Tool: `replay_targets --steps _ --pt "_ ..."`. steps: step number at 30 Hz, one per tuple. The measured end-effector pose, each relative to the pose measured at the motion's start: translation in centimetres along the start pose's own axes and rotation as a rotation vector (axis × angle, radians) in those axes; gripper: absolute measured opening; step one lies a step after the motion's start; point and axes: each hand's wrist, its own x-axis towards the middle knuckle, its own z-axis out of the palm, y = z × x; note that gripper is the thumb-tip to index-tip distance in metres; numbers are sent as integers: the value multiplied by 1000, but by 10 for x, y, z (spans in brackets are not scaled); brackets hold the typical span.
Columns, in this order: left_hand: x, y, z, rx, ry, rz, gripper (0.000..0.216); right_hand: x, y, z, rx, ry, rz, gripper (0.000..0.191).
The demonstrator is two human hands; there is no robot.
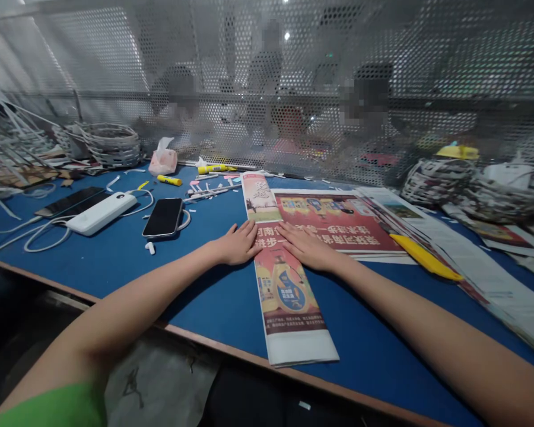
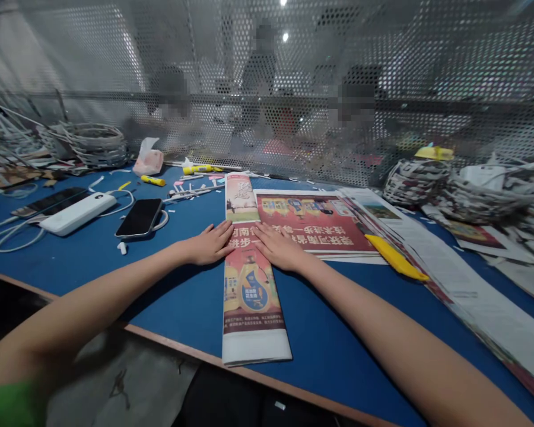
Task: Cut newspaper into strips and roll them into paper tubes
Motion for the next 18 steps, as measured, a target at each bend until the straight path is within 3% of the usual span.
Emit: replay_targets --steps 3,8,13,18 --pt "-3 -3 -1 35 -26 58 64 1 0 2 -27 -1 2 58" --pt "-6 10 -4 71 -70 168 53 5 0 8 -70 9 6 57" --pt "-15 16 -5 75 -88 195 94 -2 -2 13 -101 22 -7 59" --pt "-17 16 -4 101 -96 189 100 -31 -16 9 -138 -27 -70 60"
